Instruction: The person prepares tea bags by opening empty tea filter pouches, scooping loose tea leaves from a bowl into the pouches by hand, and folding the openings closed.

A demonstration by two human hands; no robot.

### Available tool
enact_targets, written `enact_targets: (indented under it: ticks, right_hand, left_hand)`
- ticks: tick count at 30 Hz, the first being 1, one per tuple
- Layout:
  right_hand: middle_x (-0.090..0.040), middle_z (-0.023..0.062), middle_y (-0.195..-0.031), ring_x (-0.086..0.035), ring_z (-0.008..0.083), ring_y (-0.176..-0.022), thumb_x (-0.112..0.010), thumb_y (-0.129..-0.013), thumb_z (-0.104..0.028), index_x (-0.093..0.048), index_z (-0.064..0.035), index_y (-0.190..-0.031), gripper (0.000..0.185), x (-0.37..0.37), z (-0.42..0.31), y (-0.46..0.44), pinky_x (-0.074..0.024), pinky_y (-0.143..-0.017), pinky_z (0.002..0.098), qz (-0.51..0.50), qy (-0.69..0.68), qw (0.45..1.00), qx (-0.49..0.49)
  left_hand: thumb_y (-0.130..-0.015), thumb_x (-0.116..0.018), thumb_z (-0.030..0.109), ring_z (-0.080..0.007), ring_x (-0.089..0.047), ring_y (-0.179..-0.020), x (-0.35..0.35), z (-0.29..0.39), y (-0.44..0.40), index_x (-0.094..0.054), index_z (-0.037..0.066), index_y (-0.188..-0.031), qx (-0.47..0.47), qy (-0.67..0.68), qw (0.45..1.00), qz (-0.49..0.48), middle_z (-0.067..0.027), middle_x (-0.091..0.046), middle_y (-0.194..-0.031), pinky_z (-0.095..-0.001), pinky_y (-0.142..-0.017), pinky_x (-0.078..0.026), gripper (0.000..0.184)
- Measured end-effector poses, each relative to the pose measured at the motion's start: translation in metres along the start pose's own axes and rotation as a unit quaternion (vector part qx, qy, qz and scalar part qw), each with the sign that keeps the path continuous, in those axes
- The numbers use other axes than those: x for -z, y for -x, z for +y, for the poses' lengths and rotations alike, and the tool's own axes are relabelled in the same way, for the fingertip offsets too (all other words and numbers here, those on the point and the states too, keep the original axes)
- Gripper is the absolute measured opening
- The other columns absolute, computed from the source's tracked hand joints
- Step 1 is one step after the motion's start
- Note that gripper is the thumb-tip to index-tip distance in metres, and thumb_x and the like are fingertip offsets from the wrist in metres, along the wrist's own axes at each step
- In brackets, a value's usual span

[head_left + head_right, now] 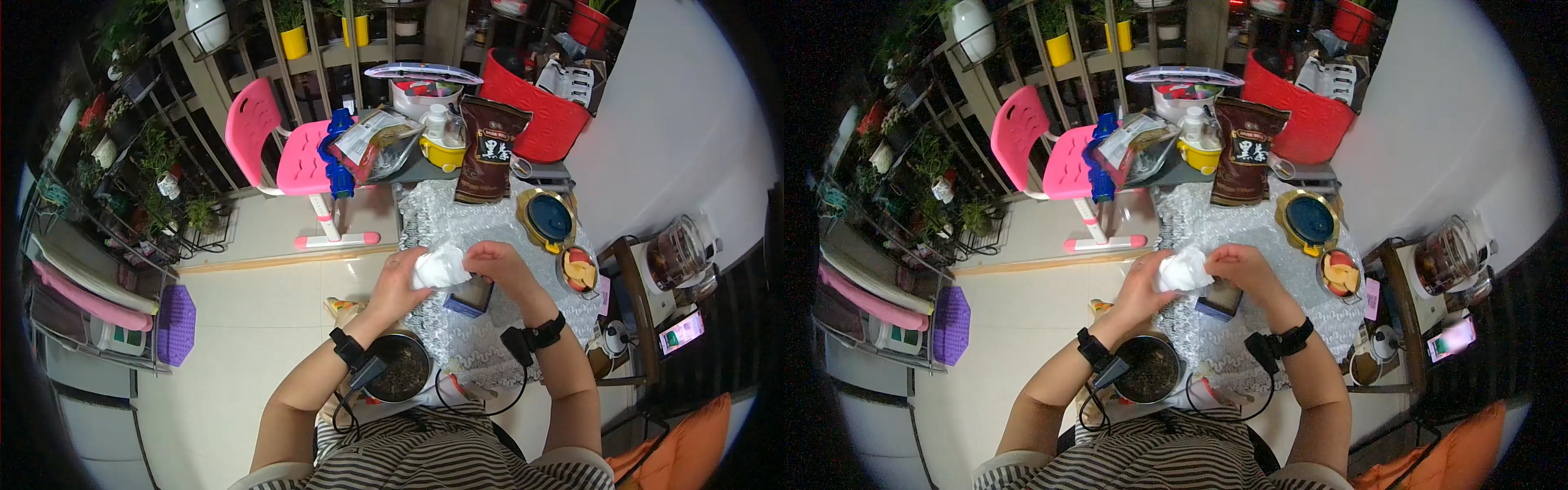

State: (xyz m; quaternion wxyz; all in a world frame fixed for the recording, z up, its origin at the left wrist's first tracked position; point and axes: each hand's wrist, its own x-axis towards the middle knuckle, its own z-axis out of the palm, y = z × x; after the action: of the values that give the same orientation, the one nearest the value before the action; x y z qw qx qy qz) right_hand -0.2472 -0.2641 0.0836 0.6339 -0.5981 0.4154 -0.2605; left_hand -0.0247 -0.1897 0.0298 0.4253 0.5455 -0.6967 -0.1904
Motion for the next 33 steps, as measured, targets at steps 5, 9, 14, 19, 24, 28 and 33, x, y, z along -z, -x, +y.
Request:
enact_targets:
  ticks: [5,9,14,19,24,28,33]
  right_hand:
    - [-0.057,-0.0062,-0.073,-0.046,0.0028,-0.061,-0.072,-0.086,-0.02,-0.069,-0.0059,-0.097,0.018,0.002,0.0,0.0,-0.0342,-0.053,0.0193,-0.003,-0.033,0.999,-0.041]
    - [-0.057,-0.0062,-0.075,-0.047,0.0024,-0.063,-0.069,-0.088,-0.022,-0.068,-0.0072,-0.1,0.019,0.007,0.008,-0.004,-0.0355,-0.054,0.0185,0.002,-0.052,0.997,-0.063]
    - [-0.059,-0.0056,-0.076,-0.051,0.0025,-0.066,-0.064,-0.091,-0.023,-0.067,-0.0094,-0.099,0.016,0.007,0.018,-0.015,-0.0374,-0.055,0.0176,0.039,-0.047,0.997,-0.039]
    - [-0.059,-0.0041,-0.077,-0.054,0.0055,-0.068,-0.064,-0.087,-0.02,-0.067,-0.0098,-0.094,0.013,0.014,0.023,-0.029,-0.0387,-0.056,0.0193,0.058,-0.066,0.996,-0.006]
    - [-0.062,-0.0029,-0.08,-0.056,0.0067,-0.069,-0.07,-0.084,-0.024,-0.068,-0.0091,-0.098,0.021,0.027,0.029,-0.028,-0.0392,-0.056,0.0213,0.077,-0.069,0.993,-0.051]
    - [-0.063,-0.0029,-0.08,-0.056,0.0067,-0.069,-0.071,-0.083,-0.025,-0.069,-0.0095,-0.1,0.023,0.034,0.04,-0.026,-0.0389,-0.056,0.0213,0.11,-0.119,0.985,-0.066]
    - [-0.058,-0.0056,-0.075,-0.053,0.0059,-0.065,-0.071,-0.082,-0.025,-0.067,-0.0109,-0.095,0.019,0.045,0.037,-0.018,-0.0383,-0.056,0.0212,0.114,-0.162,0.98,-0.015]
  left_hand:
    - [-0.067,-0.08,0.012,-0.0398,-0.051,-0.117,-0.004,-0.003,-0.001,-0.051,0.005,-0.127,-0.007,-0.005,1.0,-0.001,-0.02,-0.059,-0.12,-0.0447,-0.101,-0.042,0.067]
    - [-0.068,-0.079,0.011,-0.0418,-0.05,-0.117,-0.008,-0.005,-0.004,-0.047,0.006,-0.134,-0.005,-0.002,1.0,-0.005,-0.0228,-0.056,-0.123,-0.0457,-0.101,-0.041,0.074]
    - [-0.071,-0.074,0.007,-0.0416,-0.047,-0.12,-0.016,0.005,-0.024,-0.039,0.015,-0.145,-0.066,-0.017,0.998,0.001,-0.0237,-0.052,-0.125,-0.0451,-0.103,-0.039,0.083]
    - [-0.073,-0.071,0.004,-0.0407,-0.045,-0.122,-0.027,0.01,-0.043,-0.042,0.03,-0.144,-0.141,-0.204,0.968,-0.046,-0.0222,-0.046,-0.131,-0.0502,-0.104,-0.037,0.081]
    - [-0.073,-0.071,0.004,-0.0398,-0.045,-0.12,-0.034,0.004,-0.052,-0.053,0.025,-0.133,-0.17,-0.183,0.968,-0.015,-0.02,-0.046,-0.13,-0.0531,-0.101,-0.037,0.067]
    - [-0.073,-0.072,0.005,-0.0389,-0.046,-0.12,-0.038,-0.005,-0.053,-0.061,0.021,-0.122,-0.164,-0.146,0.976,-0.007,-0.0179,-0.048,-0.128,-0.0532,-0.101,-0.036,0.053]
    - [-0.074,-0.073,0.009,-0.0394,-0.044,-0.123,-0.048,-0.015,-0.055,-0.06,0.023,-0.123,-0.137,-0.16,0.977,-0.03,-0.0181,-0.047,-0.13,-0.0589,-0.104,-0.031,0.053]
